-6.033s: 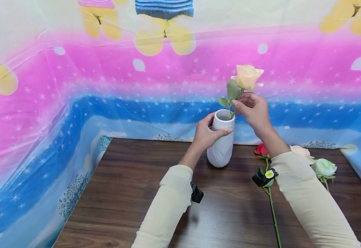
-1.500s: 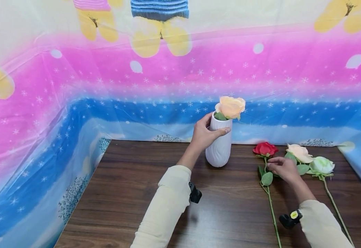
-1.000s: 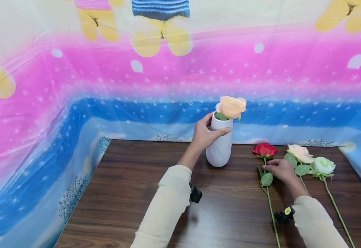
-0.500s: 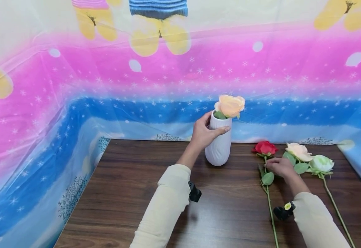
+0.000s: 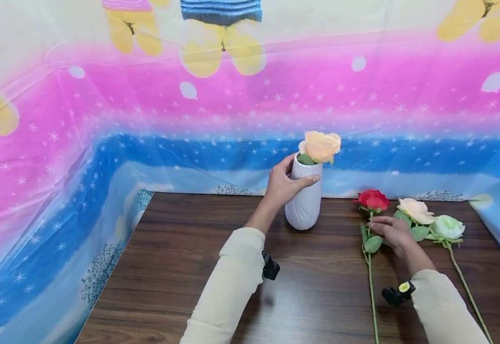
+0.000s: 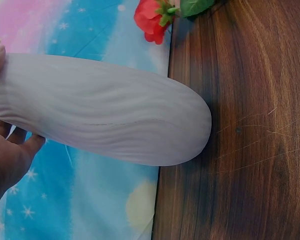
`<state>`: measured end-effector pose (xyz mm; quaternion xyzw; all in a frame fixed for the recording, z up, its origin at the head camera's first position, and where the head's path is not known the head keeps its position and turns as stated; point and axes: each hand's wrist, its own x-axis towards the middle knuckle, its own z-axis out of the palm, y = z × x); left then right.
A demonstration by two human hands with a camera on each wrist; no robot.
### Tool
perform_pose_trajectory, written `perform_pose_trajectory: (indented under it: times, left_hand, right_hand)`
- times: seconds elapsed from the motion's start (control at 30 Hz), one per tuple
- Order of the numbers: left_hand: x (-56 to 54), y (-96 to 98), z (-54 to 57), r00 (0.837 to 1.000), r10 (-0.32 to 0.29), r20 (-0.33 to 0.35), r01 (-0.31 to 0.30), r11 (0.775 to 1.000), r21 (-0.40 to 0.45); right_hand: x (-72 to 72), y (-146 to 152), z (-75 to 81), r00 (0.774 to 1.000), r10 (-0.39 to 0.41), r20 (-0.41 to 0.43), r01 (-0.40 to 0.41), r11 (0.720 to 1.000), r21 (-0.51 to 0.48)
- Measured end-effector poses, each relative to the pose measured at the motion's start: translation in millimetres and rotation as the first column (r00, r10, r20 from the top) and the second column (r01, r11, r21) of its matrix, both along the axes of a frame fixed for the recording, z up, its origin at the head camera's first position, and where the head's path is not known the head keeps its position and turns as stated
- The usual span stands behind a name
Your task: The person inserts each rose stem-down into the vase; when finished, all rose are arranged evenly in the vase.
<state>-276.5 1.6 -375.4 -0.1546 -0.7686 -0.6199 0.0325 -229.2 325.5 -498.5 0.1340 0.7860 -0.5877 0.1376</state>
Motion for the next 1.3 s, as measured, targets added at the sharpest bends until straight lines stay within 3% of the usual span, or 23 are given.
perform_pose_trajectory:
  times: [0.27,0.57,0.9,1.17,1.3]
  left_hand:
    - [-1.2,0.4,-0.8,1.0,0.001,-0.003,-0.001,1.0,0.006]
    - [-0.4,0.8,0.7,1.0,0.005,0.005,-0.005,1.0,0.004]
    - [-0.1,0.7,0.8,1.0,0.004,0.007,-0.004,1.0,0.003]
    - [-0.9,0.2,-0.4,1.0,0.002,-0.002,-0.002,1.0,-0.004]
    - [-0.4,0.0,0.3,1.0,-0.001,-0.002,0.001,1.0,-0.002]
  right_hand:
    - [-2.3,-5,17.3,0.997,-0.049,-0.058,0.034,0.972,-0.234]
    - [-1.2,-11,41.5,0.986,-0.14,-0.093,0.08,0.88,-0.468]
    - [-0.6,-18,63.4,0.969,-0.22,-0.115,0.122,0.827,-0.549]
    - [-0.7,-28,76.9,0.957,-0.221,-0.186,0.084,0.83,-0.551]
    - [-0.3,-33,84.9,0.948,-0.226,-0.224,0.06,0.819,-0.571]
